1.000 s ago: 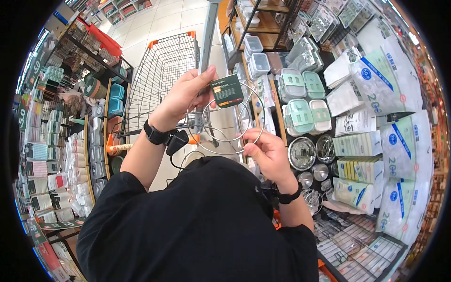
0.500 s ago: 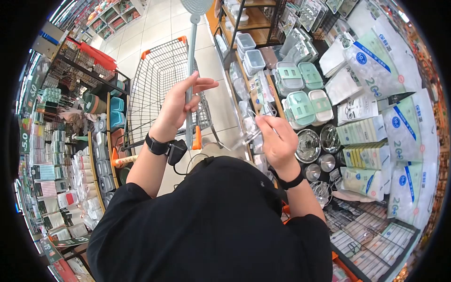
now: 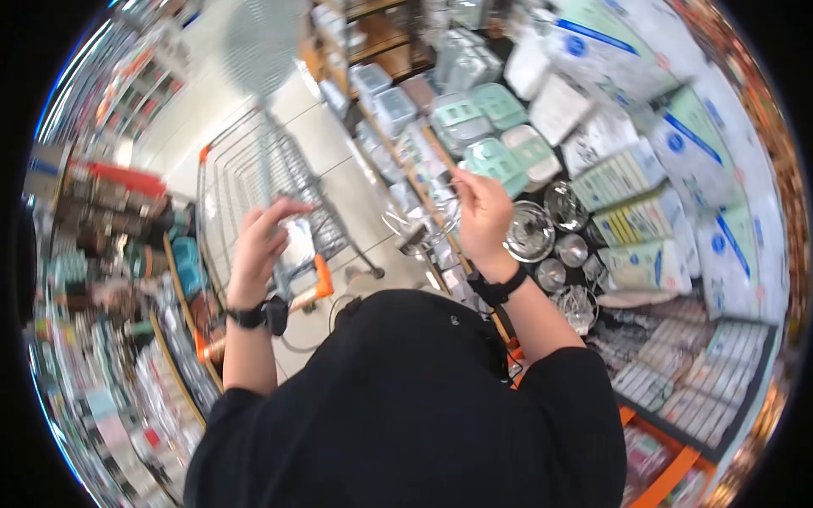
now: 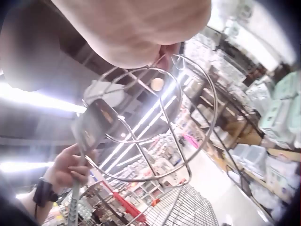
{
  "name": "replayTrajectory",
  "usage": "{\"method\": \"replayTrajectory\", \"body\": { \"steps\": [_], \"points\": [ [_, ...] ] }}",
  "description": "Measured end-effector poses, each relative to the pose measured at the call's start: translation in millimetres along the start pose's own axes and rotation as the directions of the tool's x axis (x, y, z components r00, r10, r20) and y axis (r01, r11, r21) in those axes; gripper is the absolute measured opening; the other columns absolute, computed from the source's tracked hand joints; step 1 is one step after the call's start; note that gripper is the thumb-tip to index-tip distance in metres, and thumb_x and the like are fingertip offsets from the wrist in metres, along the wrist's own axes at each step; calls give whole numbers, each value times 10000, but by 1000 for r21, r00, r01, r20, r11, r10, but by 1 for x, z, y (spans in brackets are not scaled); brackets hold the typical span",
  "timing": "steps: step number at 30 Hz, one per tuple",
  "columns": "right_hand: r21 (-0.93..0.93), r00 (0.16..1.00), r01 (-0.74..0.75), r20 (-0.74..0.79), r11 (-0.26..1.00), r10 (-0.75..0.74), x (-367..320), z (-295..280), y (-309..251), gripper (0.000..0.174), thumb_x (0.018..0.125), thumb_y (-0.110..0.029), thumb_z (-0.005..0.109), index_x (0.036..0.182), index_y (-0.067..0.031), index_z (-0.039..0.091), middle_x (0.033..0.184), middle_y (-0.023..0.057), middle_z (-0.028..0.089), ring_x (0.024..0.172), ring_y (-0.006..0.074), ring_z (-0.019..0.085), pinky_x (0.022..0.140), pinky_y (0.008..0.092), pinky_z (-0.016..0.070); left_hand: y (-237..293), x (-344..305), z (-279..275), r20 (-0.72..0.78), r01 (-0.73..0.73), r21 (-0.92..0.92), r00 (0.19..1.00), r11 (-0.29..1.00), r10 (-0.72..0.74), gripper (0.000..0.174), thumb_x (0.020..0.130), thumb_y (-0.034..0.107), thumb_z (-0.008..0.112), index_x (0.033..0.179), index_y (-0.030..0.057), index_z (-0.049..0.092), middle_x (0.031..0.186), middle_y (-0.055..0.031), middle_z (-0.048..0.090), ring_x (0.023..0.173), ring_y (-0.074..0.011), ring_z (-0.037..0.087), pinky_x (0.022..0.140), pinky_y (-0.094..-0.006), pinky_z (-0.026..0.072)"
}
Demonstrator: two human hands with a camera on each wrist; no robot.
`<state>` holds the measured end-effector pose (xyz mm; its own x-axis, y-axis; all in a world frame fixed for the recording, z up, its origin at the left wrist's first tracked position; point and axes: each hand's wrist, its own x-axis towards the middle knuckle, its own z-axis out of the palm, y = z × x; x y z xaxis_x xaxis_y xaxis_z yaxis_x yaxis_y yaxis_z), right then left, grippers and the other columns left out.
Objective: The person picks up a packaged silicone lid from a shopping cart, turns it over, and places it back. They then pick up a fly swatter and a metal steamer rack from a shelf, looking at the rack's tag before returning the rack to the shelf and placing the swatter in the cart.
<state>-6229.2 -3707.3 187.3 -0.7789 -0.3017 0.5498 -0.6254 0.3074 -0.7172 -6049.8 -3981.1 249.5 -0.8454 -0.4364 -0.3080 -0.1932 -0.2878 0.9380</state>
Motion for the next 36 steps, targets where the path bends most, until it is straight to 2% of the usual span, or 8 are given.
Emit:
{"method": "replayTrajectory", "body": {
  "steps": [4, 5, 8, 16, 25, 29, 32, 36],
  "points": [
    [-249, 947, -318, -34, 915, 319, -48, 1, 119, 155, 873, -172, 679, 966, -70, 748, 847, 113, 717, 770, 252, 605, 709, 343, 477, -25, -3, -49, -222, -93, -173, 974, 981, 54, 175, 958, 206, 595, 971, 37, 552, 842, -79, 674, 444, -15, 305, 428, -193, 244],
    [68, 828, -558, -16, 827, 561, -65, 3, 149, 161, 871, -152, 667, 951, -33, 740, 808, 125, 727, 726, 230, 658, 679, 318, 501, -30, -5, -63, -259, -146, -198, 962, 969, 92, 184, 959, 214, 600, 954, 35, 554, 802, -58, 651, 441, -20, 305, 425, -198, 242],
    [115, 574, -808, -68, 578, 816, -118, -12, 238, 109, 886, -40, 646, 957, 19, 704, 836, 87, 722, 706, 151, 673, 694, 259, 529, -38, -12, -98, -366, -161, -231, 928, 959, 68, 204, 962, 229, 597, 872, 54, 542, 721, -23, 576, 431, -34, 305, 420, -208, 236],
    [541, -11, -834, -204, 103, 979, -182, -49, 346, 70, 873, -59, 631, 891, -18, 685, 799, 57, 674, 635, 142, 563, 551, 301, 413, -46, -41, -139, -463, -128, -291, 886, 948, -22, 252, 963, 246, 605, 783, 119, 483, 651, 20, 488, 431, -51, 298, 415, -221, 237],
    [733, -147, -680, -175, 29, 973, -168, -50, 357, 54, 874, -78, 644, 854, -31, 662, 751, 58, 639, 547, 138, 514, 468, 275, 365, -57, -58, -158, -595, -56, -185, 801, 981, -66, 303, 972, 248, 591, 752, 130, 420, 582, 38, 391, 444, -64, 304, 402, -234, 229],
    [774, -238, -631, -121, -59, 964, -162, -47, 360, 83, 904, -43, 610, 978, -12, 630, 826, 95, 657, 679, 207, 633, 536, 294, 487, -64, -71, -170, -642, 1, -104, 764, 995, -68, 326, 968, 241, 598, 725, 133, 408, 563, 40, 373, 433, -61, 314, 385, -232, 233],
    [225, -1, -973, -234, 53, 972, -206, -30, 441, 117, 902, -19, 599, 1012, 7, 627, 871, 98, 667, 742, 233, 664, 578, 313, 522, -69, -83, -175, -714, 74, 213, 693, 974, 104, 365, 955, 225, 617, 685, 137, 387, 556, 59, 338, 433, -44, 319, 387, -232, 240],
    [-3, -14, -1000, -410, -17, 912, -177, -32, 373, 222, 876, -133, 650, 1023, 32, 664, 987, 188, 694, 898, 330, 688, 708, 391, 543, -77, -101, -187, -752, 216, 424, 625, 879, 209, 340, 948, 240, 623, 700, 58, 477, 587, 21, 409, 513, -88, 362, 487, -286, 318]
  ]
}}
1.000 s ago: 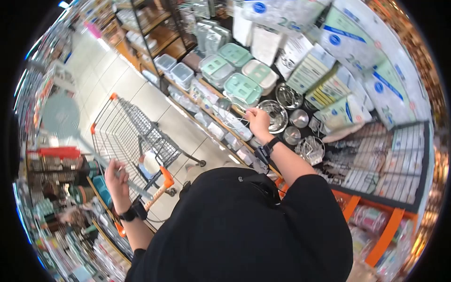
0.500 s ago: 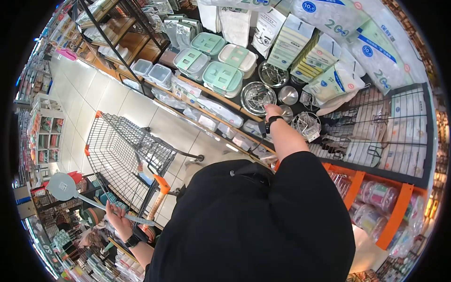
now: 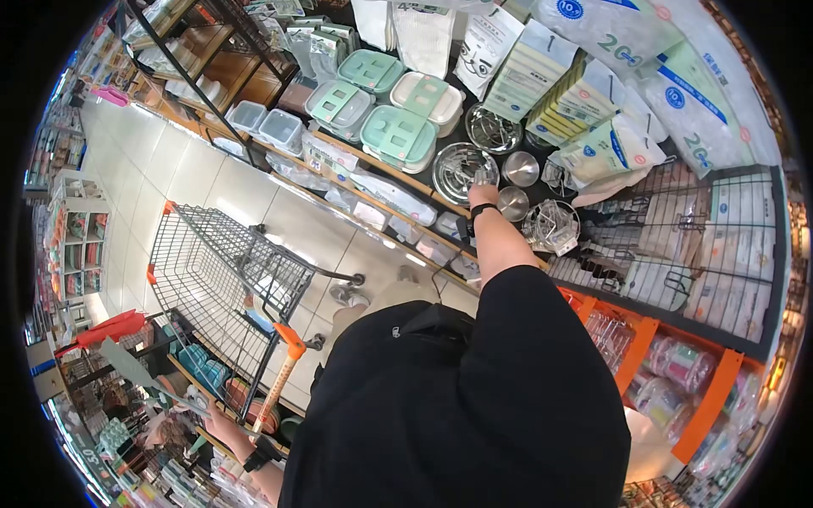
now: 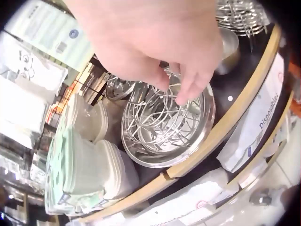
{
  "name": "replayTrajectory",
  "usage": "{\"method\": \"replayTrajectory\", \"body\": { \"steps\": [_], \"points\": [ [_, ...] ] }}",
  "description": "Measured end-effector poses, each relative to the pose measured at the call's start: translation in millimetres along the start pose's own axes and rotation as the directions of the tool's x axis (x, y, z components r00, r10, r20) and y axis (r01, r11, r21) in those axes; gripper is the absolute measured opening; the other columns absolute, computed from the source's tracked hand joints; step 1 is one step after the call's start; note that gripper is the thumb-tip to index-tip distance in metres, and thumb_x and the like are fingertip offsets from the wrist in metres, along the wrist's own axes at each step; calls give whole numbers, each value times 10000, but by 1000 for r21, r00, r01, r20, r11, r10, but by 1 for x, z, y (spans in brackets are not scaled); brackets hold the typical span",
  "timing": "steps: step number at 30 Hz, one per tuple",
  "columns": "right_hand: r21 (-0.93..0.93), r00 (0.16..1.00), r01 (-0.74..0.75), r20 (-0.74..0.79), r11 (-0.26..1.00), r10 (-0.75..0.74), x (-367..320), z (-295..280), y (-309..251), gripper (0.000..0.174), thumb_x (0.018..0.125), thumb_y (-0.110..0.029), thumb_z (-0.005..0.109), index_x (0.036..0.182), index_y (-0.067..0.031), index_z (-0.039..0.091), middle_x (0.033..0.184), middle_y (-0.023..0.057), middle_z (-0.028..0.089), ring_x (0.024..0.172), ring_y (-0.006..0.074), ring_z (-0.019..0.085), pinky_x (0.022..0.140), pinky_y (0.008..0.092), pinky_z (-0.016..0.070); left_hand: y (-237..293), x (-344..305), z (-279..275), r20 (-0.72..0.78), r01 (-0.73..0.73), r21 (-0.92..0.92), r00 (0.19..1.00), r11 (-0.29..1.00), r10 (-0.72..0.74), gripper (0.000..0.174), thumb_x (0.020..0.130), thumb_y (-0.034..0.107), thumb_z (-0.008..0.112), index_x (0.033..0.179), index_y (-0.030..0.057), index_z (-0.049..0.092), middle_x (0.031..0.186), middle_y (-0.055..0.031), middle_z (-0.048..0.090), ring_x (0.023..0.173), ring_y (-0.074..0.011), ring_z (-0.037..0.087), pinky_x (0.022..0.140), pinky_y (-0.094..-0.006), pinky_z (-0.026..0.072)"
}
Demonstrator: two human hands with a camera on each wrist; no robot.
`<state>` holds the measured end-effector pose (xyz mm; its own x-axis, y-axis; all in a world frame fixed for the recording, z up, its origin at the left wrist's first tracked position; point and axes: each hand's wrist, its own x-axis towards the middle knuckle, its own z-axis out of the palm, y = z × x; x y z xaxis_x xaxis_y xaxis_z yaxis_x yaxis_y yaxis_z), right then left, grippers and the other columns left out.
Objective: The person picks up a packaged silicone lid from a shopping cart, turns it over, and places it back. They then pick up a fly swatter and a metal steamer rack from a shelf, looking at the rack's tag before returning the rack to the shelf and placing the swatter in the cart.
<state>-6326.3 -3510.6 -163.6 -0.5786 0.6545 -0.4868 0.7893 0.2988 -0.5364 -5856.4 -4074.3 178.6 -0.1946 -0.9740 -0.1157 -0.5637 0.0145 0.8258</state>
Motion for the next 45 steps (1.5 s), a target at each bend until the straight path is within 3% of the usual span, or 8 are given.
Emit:
{"method": "replayTrajectory", "body": {
  "steps": [3, 6, 9, 13, 22, 25, 38, 45],
  "points": [
    [-282, 955, 120, -228, 952, -188, -41, -8, -9, 227, 823, -155, 632, 955, 10, 714, 1009, 216, 709, 943, 343, 694, 779, 443, 548, -34, 3, -12, -53, -126, 225, 989, 966, 142, 355, 937, 254, 628, 770, -52, 562, 651, -61, 523, 601, -176, 452, 582, -361, 387],
    [-705, 532, 684, 656, -185, -535, -32, -3, 22, 239, 845, -140, 528, 889, -19, 730, 871, 135, 732, 758, 271, 709, 644, 421, 537, -61, -7, -31, -85, -101, 559, 980, 823, 178, 358, 904, 238, 634, 846, -114, 598, 745, -192, 618, 669, -275, 508, 680, -431, 427],
    [-179, 472, 880, 214, 440, -855, -76, 35, 18, 192, 854, -106, 538, 882, 18, 681, 823, 239, 674, 832, 382, 676, 750, 486, 519, -88, -19, -14, -170, -323, 435, 887, 841, 429, 161, 794, 122, 626, 729, -25, 610, 746, -166, 638, 750, -357, 612, 710, -465, 453],
    [-106, 299, 845, 906, 524, -299, -187, 40, -41, 309, 825, -266, 680, 1011, -20, 691, 886, 181, 703, 799, 278, 685, 700, 396, 534, -123, -15, -8, 38, -407, 716, 834, 567, 551, 53, 647, 130, 636, 656, 83, 659, 679, -106, 622, 742, -317, 598, 769, -430, 413],
    [105, -378, 696, 895, 710, 238, -409, 56, -84, 575, 993, -497, 487, 1170, 36, 610, 1037, 111, 674, 936, 192, 643, 829, 328, 507, -119, -11, 11, 105, -278, 722, 949, 634, 297, 191, 656, 260, 643, 600, 79, 665, 602, -154, 618, 587, -372, 614, 586, -500, 476],
    [209, -326, 908, 897, 362, 299, -429, 94, -73, 501, 978, -432, 533, 1111, 45, 609, 1062, 115, 648, 942, 215, 624, 829, 299, 495, -108, 3, 17, 95, -277, 712, 948, 645, 303, 212, 657, 279, 638, 600, 77, 662, 599, -152, 617, 589, -369, 617, 576, -485, 485],
    [141, -104, 933, 986, 332, -127, -459, 211, -172, 374, 934, -377, 535, 898, -16, 627, 738, 62, 614, 709, 187, 572, 642, 381, 469, -59, 148, 56, 243, -390, 567, 921, 726, 305, 289, 726, 318, 610, 660, 46, 684, 665, -165, 656, 608, -352, 651, 573, -464, 505],
    [62, 63, 987, 703, 149, -708, -555, 263, -222, 270, 873, -205, 569, 1064, -20, 608, 969, 260, 657, 950, 449, 621, 805, 511, 499, -54, 270, 65, 271, -330, 641, 942, 693, 198, 306, 753, 340, 606, 758, 60, 727, 744, -184, 688, 715, -356, 687, 658, -463, 539]
  ]
}}
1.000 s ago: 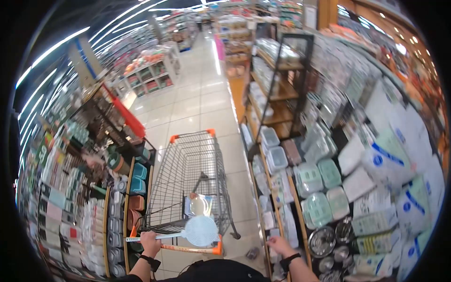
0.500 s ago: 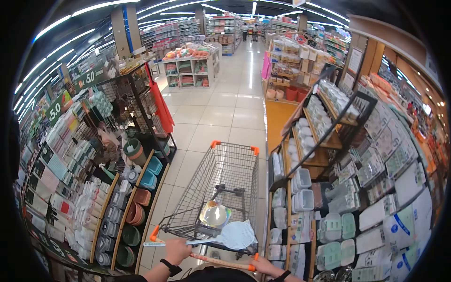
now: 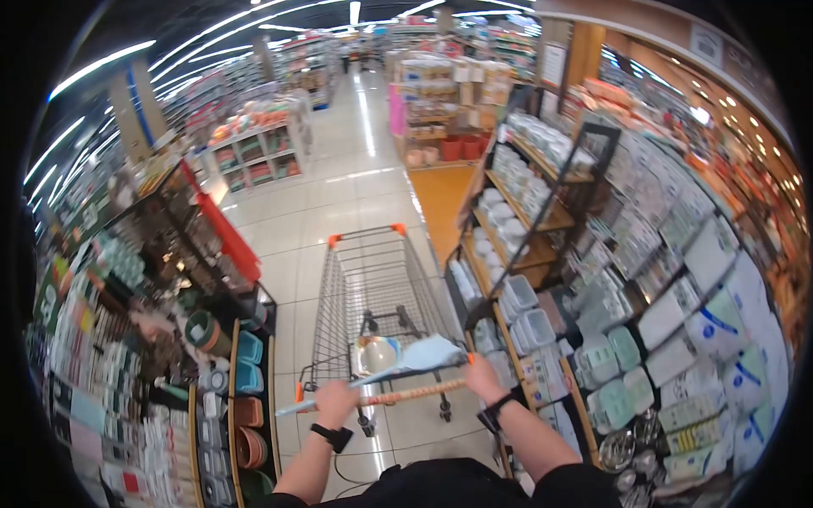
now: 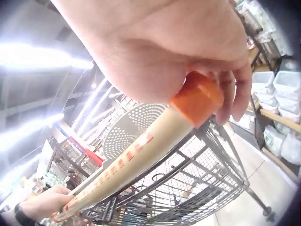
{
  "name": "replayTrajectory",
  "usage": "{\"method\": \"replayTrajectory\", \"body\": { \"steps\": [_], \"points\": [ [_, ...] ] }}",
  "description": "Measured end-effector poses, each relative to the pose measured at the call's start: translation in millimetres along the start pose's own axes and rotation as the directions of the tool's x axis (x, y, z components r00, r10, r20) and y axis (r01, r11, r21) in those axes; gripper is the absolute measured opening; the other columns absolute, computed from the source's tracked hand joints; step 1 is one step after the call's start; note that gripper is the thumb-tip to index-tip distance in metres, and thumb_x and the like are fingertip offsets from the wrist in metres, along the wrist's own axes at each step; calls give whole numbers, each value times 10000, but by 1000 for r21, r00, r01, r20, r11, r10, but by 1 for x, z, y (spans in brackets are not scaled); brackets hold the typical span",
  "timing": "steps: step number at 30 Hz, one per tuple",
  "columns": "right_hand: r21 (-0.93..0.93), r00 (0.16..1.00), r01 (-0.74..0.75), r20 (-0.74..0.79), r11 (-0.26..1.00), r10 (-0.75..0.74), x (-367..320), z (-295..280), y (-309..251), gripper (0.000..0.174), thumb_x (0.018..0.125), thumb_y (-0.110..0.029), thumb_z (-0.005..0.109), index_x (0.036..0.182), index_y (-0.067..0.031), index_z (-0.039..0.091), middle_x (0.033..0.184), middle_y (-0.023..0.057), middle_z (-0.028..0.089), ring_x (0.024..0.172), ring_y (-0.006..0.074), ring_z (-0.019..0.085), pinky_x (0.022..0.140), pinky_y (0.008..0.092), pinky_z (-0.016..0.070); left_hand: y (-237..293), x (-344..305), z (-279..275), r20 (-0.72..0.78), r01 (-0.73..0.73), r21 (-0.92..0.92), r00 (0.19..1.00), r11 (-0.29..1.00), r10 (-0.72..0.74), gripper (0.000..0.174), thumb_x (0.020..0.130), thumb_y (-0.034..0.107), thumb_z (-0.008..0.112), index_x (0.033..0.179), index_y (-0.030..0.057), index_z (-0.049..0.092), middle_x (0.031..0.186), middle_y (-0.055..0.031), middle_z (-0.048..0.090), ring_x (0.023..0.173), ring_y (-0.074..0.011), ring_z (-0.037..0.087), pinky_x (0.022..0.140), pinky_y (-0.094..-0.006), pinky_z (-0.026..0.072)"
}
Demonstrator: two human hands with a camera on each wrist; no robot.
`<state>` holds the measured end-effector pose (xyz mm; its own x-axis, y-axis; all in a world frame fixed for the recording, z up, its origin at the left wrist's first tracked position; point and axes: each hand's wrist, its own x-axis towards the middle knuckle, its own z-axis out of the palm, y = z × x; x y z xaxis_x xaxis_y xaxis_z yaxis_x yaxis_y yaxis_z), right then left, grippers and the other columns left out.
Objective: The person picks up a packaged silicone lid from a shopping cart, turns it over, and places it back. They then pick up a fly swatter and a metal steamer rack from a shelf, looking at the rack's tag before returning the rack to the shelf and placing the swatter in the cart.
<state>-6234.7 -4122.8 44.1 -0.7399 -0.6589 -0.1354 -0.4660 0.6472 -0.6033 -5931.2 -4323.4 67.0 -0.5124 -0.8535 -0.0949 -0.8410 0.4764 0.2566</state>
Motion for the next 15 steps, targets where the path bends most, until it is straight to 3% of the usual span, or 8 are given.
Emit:
{"method": "replayTrajectory", "body": {
  "steps": [2, 3, 6, 7, 9, 10, 11, 15],
  "points": [
    [154, 994, -97, -35, 983, 103, 26, 13, -11, 277, 861, -128, 538, 1107, -10, 587, 997, 275, 656, 1005, 454, 612, 844, 510, 490, -22, 31, -23, 49, 10, 77, 999, 997, -13, 295, 747, 327, 614, 776, 55, 725, 759, -177, 695, 708, -364, 681, 661, -474, 540],
    [237, 989, -86, -95, 968, 111, 42, 24, -10, 295, 854, -126, 547, 1122, -10, 585, 995, 271, 660, 1011, 446, 619, 848, 501, 493, -46, 45, -21, -37, -18, 68, 999, 998, 20, 281, 739, 310, 614, 754, 49, 717, 742, -181, 688, 697, -370, 674, 711, -471, 539],
    [142, 990, -104, -85, 984, 117, 100, 45, -7, 290, 832, -126, 586, 1094, -3, 598, 1004, 262, 660, 982, 405, 643, 826, 471, 503, -60, 76, -28, -144, -42, 45, 988, 998, 48, 263, 724, 283, 611, 712, 36, 701, 710, -194, 670, 682, -380, 660, 833, -462, 518],
    [17, 1000, 7, -31, 1000, -6, 116, 52, -5, 333, 832, -123, 580, 1147, -16, 569, 996, 273, 659, 978, 425, 635, 829, 482, 502, -60, 86, -35, -176, -20, 30, 984, 999, 25, 258, 717, 272, 608, 691, 30, 694, 693, -202, 660, 679, -384, 653, 906, -456, 497],
    [-90, 995, 100, 37, 991, -97, 141, 54, -20, 382, 831, -120, 573, 1200, -28, 539, 987, 284, 657, 973, 444, 628, 832, 493, 500, -61, 117, -38, -182, -26, 47, 983, 999, 34, 254, 711, 265, 607, 677, 26, 686, 682, -204, 653, 680, -389, 648, 906, -457, 492],
    [-20, 996, 88, -7, 996, -88, 144, 41, -45, 352, 834, -114, 565, 1174, -25, 542, 962, 285, 658, 946, 448, 632, 813, 498, 502, -61, 129, -37, -196, -12, 54, 980, 998, 22, 250, 706, 258, 605, 663, 23, 679, 672, -206, 646, 680, -394, 642, 906, -459, 488],
    [18, 997, 70, -30, 997, -69, 150, 34, -62, 338, 836, -111, 561, 1161, -23, 543, 949, 285, 658, 933, 450, 634, 804, 501, 503, -62, 142, -38, -230, -44, 112, 971, 993, 69, 249, 723, 257, 600, 680, 19, 660, 684, -200, 644, 674, -403, 631, 675, -500, 514],
    [108, 991, -127, 67, 986, 120, 203, 26, -106, 312, 828, -100, 546, 1121, 7, 532, 919, 285, 658, 886, 430, 649, 762, 506, 507, -64, 196, -41, -233, 13, 132, 972, 991, 18, 237, 714, 249, 619, 683, 18, 661, 696, -209, 642, 689, -410, 630, 669, -502, 507]
  ]
}}
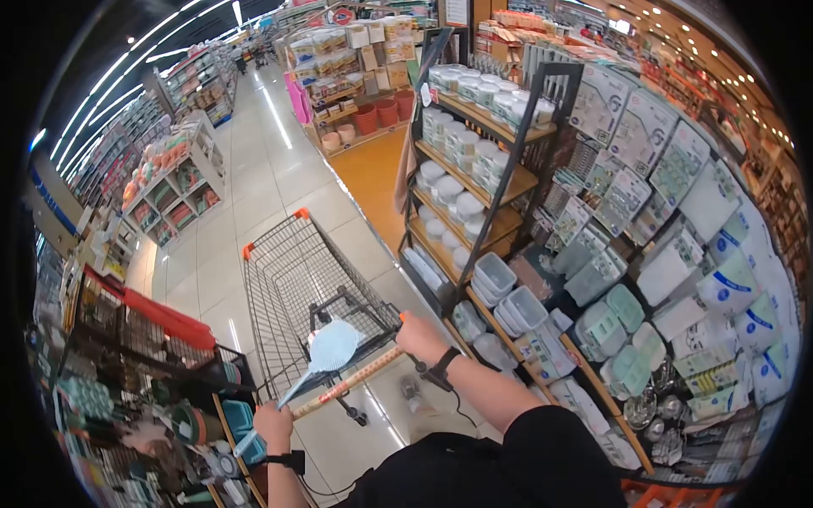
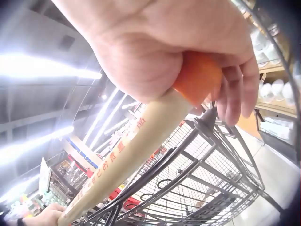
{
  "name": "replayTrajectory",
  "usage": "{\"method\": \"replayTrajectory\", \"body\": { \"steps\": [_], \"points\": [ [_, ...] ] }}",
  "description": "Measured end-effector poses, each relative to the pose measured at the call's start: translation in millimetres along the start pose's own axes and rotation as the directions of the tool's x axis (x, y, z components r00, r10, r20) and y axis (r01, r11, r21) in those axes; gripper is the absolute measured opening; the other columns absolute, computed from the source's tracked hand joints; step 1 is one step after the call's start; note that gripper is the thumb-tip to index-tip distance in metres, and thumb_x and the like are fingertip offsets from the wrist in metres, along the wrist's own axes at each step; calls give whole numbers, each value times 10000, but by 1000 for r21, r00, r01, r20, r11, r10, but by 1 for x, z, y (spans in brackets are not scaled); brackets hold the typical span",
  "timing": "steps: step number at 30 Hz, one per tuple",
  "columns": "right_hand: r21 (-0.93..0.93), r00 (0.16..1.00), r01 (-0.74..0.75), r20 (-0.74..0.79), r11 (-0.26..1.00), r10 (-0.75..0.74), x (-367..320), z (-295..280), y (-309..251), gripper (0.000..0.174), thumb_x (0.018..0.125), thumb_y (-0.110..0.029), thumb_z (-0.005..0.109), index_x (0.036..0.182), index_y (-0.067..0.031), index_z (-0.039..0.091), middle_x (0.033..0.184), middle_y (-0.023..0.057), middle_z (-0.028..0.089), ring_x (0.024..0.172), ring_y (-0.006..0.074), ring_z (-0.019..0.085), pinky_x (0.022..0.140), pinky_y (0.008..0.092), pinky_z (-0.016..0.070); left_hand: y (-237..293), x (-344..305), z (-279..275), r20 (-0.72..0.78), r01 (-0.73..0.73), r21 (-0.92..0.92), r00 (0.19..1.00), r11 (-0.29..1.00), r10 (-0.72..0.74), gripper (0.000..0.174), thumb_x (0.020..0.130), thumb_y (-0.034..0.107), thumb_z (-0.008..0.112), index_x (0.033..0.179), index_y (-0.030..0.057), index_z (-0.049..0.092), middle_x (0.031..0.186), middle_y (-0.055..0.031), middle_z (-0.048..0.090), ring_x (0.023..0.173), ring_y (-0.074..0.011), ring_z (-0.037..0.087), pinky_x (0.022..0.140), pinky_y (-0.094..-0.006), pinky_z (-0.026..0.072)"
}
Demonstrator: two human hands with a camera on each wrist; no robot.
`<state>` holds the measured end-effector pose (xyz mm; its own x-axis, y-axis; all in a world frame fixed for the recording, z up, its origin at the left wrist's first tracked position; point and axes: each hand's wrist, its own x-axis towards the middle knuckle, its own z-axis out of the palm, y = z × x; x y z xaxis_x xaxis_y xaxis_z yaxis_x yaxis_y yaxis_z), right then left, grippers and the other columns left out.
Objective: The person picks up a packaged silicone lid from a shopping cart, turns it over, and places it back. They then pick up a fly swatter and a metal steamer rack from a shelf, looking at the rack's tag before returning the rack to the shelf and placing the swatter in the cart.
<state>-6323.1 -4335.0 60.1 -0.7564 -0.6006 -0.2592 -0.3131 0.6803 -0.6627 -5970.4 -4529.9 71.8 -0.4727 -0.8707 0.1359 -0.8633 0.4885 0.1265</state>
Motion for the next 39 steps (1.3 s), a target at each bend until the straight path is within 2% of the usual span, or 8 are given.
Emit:
{"method": "replayTrajectory", "body": {
  "steps": [7, 12, 15, 29, 35, 36, 37, 39],
  "points": [
    [-240, 993, 92, 96, 966, -70, 108, 21, -58, 341, 794, -89, 583, 1111, 32, 543, 977, 247, 670, 946, 434, 642, 814, 496, 515, -5, 105, 2, 212, -4, 36, 977, 999, -4, 279, 708, 298, 637, 695, 20, 667, 706, -191, 655, 707, -385, 653, 686, -487, 519],
    [-169, 984, 102, 159, 980, -75, 171, 19, -112, 472, 863, -337, 661, 1122, 38, 540, 1017, 235, 674, 960, 400, 653, 836, 475, 522, -15, 169, 18, 155, 53, 29, 986, 998, -57, 301, 712, 314, 621, 700, 17, 672, 713, -195, 657, 709, -386, 653, 685, -480, 524],
    [-213, 980, 76, 196, 974, -34, 223, 33, -126, 458, 866, -329, 651, 1128, 30, 541, 1013, 228, 675, 957, 395, 655, 836, 471, 523, -13, 212, 20, 159, 126, 18, 979, 992, -127, 304, 708, 309, 616, 694, 11, 674, 711, -197, 660, 708, -387, 655, 681, -479, 526],
    [-238, 983, 93, 176, 967, -51, 412, 78, -230, 415, 830, -257, 631, 1138, 11, 554, 1030, 255, 670, 989, 415, 644, 865, 473, 515, -53, 405, 64, 128, -20, -20, 992, 1000, 22, 307, 721, 321, 662, 672, 19, 665, 669, -189, 641, 667, -385, 649, 638, -491, 515],
    [-223, 991, 103, 109, 969, -80, 486, 110, -280, 377, 808, -242, 620, 1089, 4, 561, 951, 257, 667, 917, 421, 646, 813, 500, 509, -70, 501, 59, 228, 212, -105, 956, 972, -184, 390, 806, 377, 684, 732, -5, 668, 747, -226, 658, 740, -417, 649, 683, -497, 505],
    [-227, 985, 154, 114, 962, -131, 499, 113, -291, 364, 806, -234, 613, 1077, 4, 562, 928, 256, 669, 900, 424, 647, 802, 508, 510, -82, 520, 75, 177, 288, -129, 948, 949, -264, 433, 853, 411, 654, 733, -5, 670, 682, -207, 651, 690, -397, 661, 670, -502, 506],
    [-234, 977, 197, 124, 952, -172, 509, 116, -299, 350, 805, -226, 607, 1065, 4, 564, 905, 256, 670, 884, 426, 649, 790, 516, 511, -92, 543, 70, 329, 407, -352, 897, 843, -296, 487, 921, 418, 590, 708, -15, 656, 582, -170, 627, 595, -339, 663, 632, -486, 510],
    [-249, 980, 195, 95, 949, -176, 530, 131, -319, 318, 799, -203, 597, 1034, 9, 568, 870, 244, 674, 859, 426, 651, 773, 518, 514, -106, 581, 57, 476, 564, -653, 825, 505, -305, 540, 980, 407, 516, 683, -27, 637, 499, -139, 588, 514, -275, 636, 584, -452, 502]
  ]
}}
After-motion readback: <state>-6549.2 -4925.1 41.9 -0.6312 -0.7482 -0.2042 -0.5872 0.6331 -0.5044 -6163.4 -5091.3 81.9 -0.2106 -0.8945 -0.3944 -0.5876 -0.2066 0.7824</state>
